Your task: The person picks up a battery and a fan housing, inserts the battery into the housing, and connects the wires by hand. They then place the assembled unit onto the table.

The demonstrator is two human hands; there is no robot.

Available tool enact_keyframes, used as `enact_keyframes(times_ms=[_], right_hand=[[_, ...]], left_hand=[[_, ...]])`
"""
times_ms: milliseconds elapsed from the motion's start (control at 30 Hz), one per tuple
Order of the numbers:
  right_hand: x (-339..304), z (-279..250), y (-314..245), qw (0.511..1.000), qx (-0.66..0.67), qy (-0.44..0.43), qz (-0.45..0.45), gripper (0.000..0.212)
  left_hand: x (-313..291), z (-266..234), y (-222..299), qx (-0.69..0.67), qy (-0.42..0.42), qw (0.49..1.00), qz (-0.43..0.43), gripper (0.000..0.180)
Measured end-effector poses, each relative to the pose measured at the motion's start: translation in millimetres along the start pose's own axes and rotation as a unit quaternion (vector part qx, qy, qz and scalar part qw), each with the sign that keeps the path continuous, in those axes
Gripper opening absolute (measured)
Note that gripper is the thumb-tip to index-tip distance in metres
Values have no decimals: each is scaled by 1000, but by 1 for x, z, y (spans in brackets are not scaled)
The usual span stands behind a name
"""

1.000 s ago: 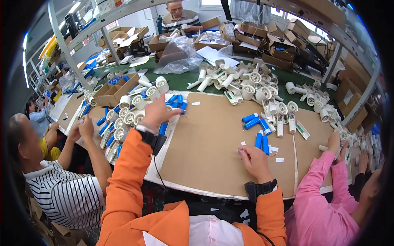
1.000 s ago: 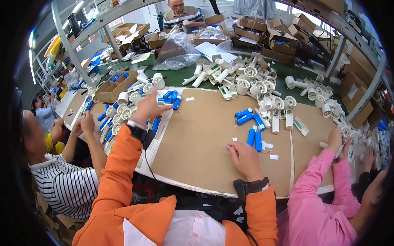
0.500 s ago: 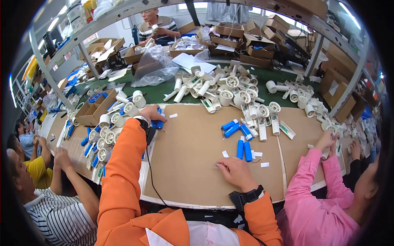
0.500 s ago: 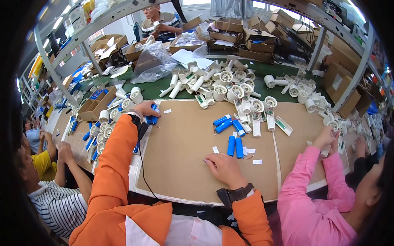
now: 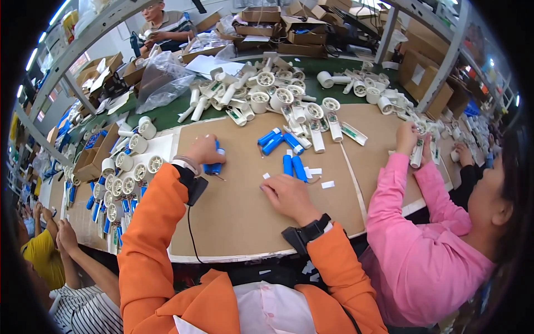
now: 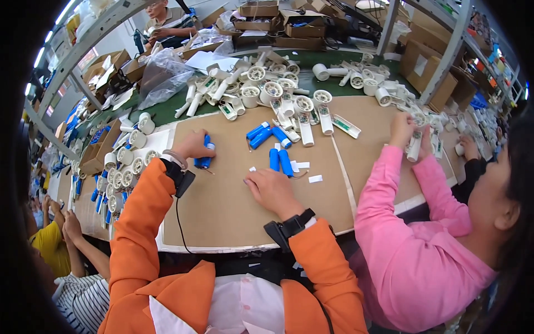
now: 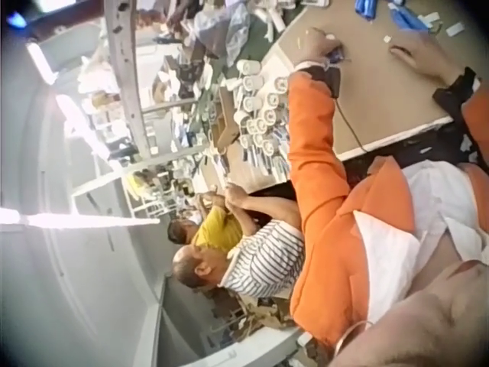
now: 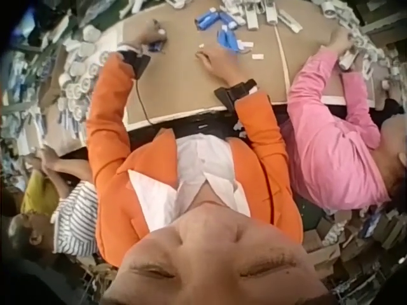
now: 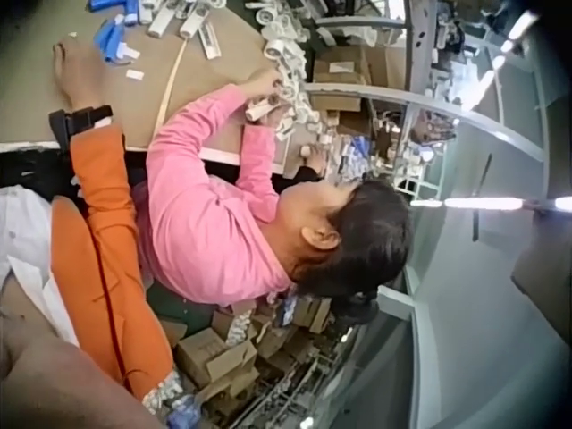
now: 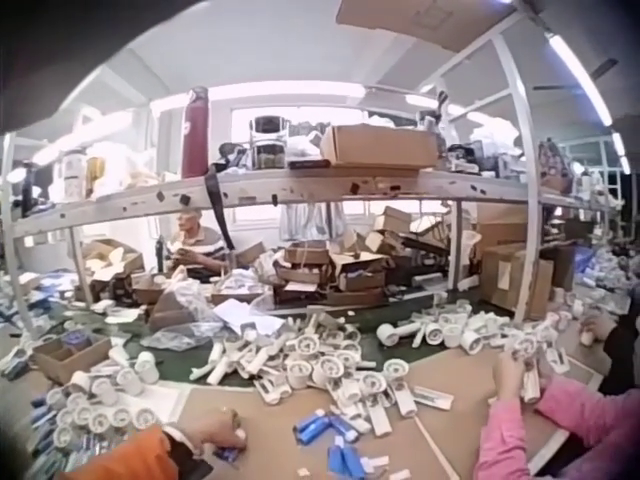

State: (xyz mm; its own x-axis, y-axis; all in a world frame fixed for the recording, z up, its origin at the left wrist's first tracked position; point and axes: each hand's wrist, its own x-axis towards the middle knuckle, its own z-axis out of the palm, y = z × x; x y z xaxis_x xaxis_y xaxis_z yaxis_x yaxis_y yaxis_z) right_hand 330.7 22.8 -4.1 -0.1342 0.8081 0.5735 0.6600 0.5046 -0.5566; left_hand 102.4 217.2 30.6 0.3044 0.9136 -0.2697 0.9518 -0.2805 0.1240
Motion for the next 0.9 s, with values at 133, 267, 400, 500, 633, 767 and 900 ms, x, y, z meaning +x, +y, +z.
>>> enact_keyframes(times_ms=[133, 267, 400, 500, 633, 767, 900], right_hand=[[0, -12, 1, 990, 20, 132, 40, 6], [2, -21, 11, 965, 42, 239, 98, 7], [4, -35, 25, 944, 24, 304, 128, 7], [3, -34, 31, 936, 43, 316, 146, 9], [0, -30, 31, 948, 29, 292, 122, 11], [7, -37, 25, 958, 70, 223, 168, 13], [53, -72, 12, 968, -41, 60, 240, 16]], left_hand=[[-7, 10, 71, -44, 10, 995, 93, 95], [-2, 35, 100, -96, 54, 975, 191, 99], [-13, 47, 126, -142, 37, 967, 210, 103], [-24, 57, 138, -197, 51, 945, 254, 103], [-48, 39, 128, -366, -96, 878, 292, 95], [-65, 44, 84, -409, 4, 865, 290, 81], [-103, 38, 48, -485, 7, 841, 241, 68]])
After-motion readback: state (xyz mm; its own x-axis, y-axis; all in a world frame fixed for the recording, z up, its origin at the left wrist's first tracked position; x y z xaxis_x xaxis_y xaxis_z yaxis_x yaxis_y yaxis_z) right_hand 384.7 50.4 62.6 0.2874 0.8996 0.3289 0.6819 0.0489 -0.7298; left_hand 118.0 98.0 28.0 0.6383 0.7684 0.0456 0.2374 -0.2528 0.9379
